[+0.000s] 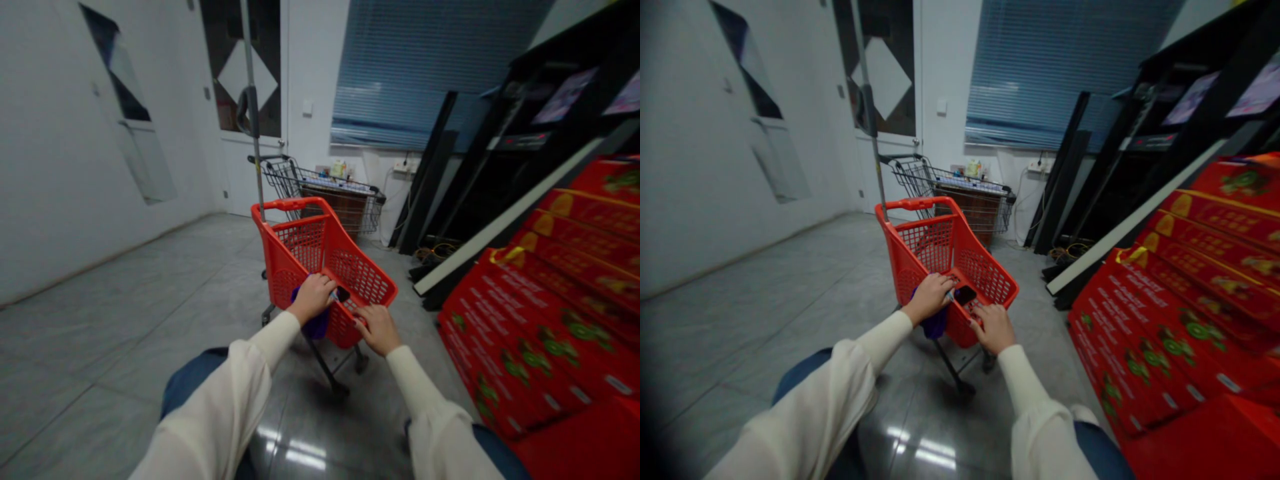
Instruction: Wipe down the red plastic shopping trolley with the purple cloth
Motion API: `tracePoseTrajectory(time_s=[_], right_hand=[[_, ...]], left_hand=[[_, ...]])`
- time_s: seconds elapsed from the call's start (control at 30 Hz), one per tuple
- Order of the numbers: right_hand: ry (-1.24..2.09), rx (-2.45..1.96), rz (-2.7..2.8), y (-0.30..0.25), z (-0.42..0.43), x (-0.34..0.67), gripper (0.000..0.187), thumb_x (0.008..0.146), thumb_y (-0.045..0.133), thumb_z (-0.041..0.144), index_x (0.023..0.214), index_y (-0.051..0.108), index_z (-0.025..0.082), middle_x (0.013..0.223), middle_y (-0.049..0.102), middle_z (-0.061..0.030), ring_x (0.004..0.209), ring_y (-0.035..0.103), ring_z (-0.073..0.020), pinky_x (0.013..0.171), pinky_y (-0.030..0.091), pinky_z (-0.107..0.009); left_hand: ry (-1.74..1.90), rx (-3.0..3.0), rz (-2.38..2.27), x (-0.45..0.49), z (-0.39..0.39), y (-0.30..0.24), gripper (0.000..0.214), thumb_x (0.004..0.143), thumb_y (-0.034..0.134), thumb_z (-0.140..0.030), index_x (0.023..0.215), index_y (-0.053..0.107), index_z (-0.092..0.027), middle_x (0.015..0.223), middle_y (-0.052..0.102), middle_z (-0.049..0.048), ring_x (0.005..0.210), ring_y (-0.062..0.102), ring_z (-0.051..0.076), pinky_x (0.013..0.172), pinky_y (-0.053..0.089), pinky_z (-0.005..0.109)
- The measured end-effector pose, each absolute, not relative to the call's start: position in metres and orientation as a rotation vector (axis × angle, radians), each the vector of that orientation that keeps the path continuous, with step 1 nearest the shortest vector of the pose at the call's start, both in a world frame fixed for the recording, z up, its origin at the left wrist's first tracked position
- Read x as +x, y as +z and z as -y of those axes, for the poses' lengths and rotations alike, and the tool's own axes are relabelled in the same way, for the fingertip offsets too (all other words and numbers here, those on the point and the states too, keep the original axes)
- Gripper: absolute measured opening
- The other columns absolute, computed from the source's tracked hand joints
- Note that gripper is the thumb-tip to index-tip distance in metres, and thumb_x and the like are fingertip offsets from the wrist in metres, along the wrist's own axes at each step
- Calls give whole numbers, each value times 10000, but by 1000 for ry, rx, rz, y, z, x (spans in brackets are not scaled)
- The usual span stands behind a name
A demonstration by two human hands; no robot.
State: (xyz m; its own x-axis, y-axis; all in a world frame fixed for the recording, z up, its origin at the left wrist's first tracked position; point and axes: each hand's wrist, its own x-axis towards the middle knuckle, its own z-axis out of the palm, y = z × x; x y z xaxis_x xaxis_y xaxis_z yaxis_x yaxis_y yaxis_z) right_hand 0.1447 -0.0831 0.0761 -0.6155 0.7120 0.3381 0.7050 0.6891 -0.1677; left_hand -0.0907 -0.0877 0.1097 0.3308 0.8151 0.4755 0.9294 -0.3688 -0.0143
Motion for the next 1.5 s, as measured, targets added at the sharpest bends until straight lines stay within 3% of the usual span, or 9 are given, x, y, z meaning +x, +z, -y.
tracePoseTrajectory(time_s=[0.2,0.47,0.7,0.93,1.1,1.27,1.5], right_hand=[[-79,-1159,2461,75,103,135,385,983,434,459,993,717,198,925,695,-73,902,564,-207,859,318,-334],[-214,-1264,2410,76,122,111,358,983,453,446,993,726,215,910,700,-70,888,570,-198,839,299,-325],[-314,-1364,2328,70,135,91,398,982,450,480,928,736,209,879,699,-83,878,578,-210,830,300,-338],[-272,-1446,2319,75,140,77,425,986,427,498,962,733,204,910,710,-97,902,595,-207,814,303,-337],[-205,-1402,2448,90,113,116,403,982,451,516,1019,724,223,1029,713,-86,1060,565,-228,899,300,-340],[-164,-1389,2604,93,90,140,339,993,462,421,1185,656,221,1106,694,-82,1042,573,-214,878,305,-336],[-111,-1396,2552,87,89,128,316,988,466,419,1146,671,237,1083,703,-65,1027,576,-202,834,289,-329]], left_hand=[[-564,-2148,1781,-108,77,117,233,951,469,-288,975,667,-166,952,666,101,930,561,233,856,411,371],[-587,-2386,1451,-90,110,102,226,956,484,-314,1043,664,-206,982,648,81,967,553,223,864,418,362],[-571,-2238,1725,-120,87,121,184,933,510,-257,966,669,-171,949,664,87,935,571,225,865,432,365],[-518,-2490,1440,-106,111,115,210,951,489,-274,1017,669,-187,996,673,81,964,576,206,895,425,348],[-447,-2482,1525,-113,98,123,228,963,467,-285,1013,666,-188,980,683,80,956,593,211,894,429,352],[-406,-2482,1468,-103,98,115,176,926,536,-284,995,662,-183,982,685,89,949,593,228,871,433,360],[-353,-2460,1494,-110,78,121,191,921,542,-281,1003,663,-158,1002,699,99,956,612,229,886,446,356]])
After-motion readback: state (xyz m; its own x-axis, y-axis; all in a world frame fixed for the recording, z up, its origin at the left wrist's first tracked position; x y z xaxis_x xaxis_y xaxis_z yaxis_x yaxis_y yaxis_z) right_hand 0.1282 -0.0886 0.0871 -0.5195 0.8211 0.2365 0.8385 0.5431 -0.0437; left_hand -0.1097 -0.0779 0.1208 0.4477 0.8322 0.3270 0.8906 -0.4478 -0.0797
